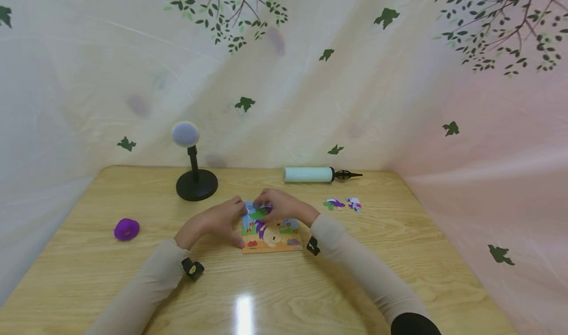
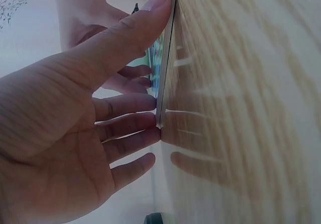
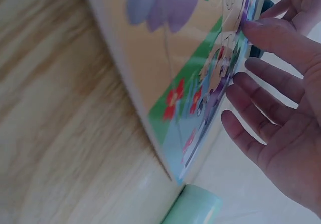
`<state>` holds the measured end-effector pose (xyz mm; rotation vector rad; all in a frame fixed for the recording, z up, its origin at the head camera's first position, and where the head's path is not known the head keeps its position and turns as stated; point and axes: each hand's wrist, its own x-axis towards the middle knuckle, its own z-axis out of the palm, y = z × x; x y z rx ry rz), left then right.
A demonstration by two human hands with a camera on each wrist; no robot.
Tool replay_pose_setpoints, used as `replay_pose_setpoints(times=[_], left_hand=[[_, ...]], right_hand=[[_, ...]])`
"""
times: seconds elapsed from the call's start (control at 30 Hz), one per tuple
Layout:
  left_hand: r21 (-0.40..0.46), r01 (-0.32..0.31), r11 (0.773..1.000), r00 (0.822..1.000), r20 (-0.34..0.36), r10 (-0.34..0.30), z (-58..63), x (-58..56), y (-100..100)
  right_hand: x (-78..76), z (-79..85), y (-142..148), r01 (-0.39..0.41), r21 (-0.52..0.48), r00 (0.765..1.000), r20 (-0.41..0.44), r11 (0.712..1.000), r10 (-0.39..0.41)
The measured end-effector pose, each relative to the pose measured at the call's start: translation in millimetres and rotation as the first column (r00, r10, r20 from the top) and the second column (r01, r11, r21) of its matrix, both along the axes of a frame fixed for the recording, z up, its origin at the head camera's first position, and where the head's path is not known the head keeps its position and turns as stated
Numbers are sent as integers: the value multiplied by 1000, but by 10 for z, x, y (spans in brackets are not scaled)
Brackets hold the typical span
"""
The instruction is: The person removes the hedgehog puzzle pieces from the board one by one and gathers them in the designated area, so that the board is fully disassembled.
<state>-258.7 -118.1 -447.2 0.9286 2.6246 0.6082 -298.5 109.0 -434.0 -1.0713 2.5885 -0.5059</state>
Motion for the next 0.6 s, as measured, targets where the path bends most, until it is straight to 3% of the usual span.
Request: replay_pose_setpoints(times=[0.6], left_hand=[[0, -9, 1000, 1000, 23, 9, -13, -24, 8]], right_hand=[[-33, 25, -57, 35, -2, 994, 100, 999, -35]])
